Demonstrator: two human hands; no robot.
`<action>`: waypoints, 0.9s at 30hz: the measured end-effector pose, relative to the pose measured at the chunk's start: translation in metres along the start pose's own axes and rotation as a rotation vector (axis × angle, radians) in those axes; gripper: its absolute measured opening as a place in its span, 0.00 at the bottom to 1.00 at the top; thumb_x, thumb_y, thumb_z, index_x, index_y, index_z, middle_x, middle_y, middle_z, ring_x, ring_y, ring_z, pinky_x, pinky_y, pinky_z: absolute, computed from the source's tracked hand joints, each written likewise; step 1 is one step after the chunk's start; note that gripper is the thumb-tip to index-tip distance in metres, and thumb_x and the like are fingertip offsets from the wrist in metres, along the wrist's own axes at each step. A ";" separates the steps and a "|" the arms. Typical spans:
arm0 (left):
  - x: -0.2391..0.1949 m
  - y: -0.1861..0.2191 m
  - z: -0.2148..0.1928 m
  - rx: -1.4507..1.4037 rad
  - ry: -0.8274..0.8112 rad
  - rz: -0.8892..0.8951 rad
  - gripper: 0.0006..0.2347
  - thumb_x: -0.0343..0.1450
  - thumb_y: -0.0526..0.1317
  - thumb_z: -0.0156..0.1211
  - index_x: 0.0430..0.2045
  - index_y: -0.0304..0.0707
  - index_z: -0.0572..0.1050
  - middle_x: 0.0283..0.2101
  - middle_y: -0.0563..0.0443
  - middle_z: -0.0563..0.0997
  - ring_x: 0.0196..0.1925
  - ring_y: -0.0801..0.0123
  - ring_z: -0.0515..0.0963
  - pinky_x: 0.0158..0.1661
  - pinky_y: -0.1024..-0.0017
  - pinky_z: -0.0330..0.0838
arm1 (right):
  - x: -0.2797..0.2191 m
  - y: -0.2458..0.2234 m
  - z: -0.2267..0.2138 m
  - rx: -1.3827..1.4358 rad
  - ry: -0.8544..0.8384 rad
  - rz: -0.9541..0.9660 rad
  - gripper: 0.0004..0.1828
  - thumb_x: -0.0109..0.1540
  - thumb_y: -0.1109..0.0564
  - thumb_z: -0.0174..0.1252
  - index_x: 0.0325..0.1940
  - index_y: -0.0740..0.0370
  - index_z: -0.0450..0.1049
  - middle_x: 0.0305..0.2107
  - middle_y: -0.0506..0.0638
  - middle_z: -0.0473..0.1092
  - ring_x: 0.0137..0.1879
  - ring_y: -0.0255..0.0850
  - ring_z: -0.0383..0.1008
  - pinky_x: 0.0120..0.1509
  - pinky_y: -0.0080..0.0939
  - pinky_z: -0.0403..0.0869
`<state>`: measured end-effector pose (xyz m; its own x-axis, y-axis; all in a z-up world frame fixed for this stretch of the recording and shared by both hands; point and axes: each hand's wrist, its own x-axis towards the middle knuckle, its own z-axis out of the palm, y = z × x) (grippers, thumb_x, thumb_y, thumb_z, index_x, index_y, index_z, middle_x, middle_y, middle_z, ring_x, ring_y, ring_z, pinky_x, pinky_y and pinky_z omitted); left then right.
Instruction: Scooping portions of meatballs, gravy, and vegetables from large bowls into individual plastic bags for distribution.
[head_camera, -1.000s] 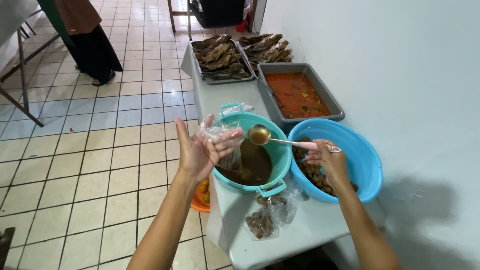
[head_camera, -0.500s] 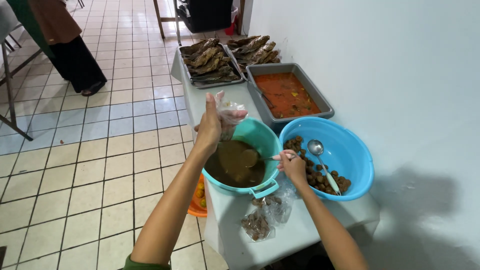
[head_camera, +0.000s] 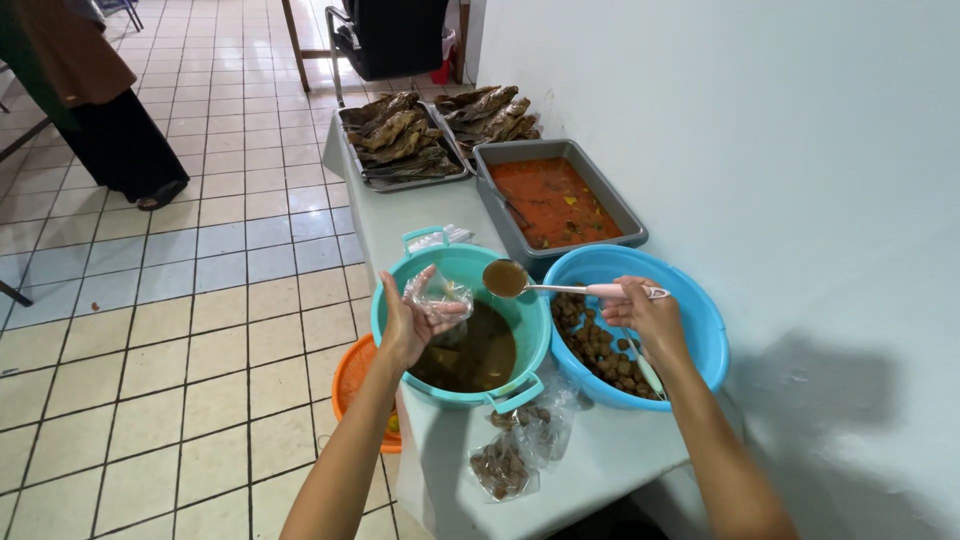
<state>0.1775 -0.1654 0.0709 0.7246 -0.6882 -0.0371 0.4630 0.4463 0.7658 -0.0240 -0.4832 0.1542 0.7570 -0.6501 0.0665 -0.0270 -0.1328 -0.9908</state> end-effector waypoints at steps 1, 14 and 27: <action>0.001 -0.002 0.000 0.001 0.000 0.002 0.50 0.62 0.80 0.21 0.75 0.46 0.47 0.40 0.30 0.83 0.49 0.48 0.85 0.56 0.55 0.77 | 0.002 -0.005 -0.002 0.001 -0.001 -0.002 0.17 0.70 0.53 0.50 0.51 0.71 0.75 0.28 0.59 0.77 0.30 0.41 0.79 0.34 0.42 0.80; 0.005 -0.020 0.022 0.010 -0.038 -0.044 0.51 0.59 0.81 0.19 0.75 0.54 0.31 0.46 0.28 0.83 0.53 0.46 0.84 0.57 0.55 0.74 | -0.034 -0.067 0.026 0.009 -0.082 -0.140 0.16 0.70 0.53 0.52 0.51 0.70 0.74 0.31 0.59 0.76 0.33 0.42 0.81 0.37 0.41 0.81; 0.020 0.009 0.022 -0.119 -0.070 0.044 0.52 0.59 0.81 0.21 0.76 0.50 0.34 0.49 0.22 0.80 0.55 0.39 0.81 0.60 0.49 0.72 | -0.123 -0.095 0.051 -0.567 -0.278 -0.997 0.13 0.67 0.56 0.60 0.55 0.61 0.74 0.47 0.51 0.76 0.50 0.39 0.80 0.49 0.39 0.80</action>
<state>0.1849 -0.1873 0.0909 0.7104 -0.7025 0.0430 0.4918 0.5391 0.6837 -0.0813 -0.3526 0.2345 0.7223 0.1049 0.6836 0.4233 -0.8487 -0.3171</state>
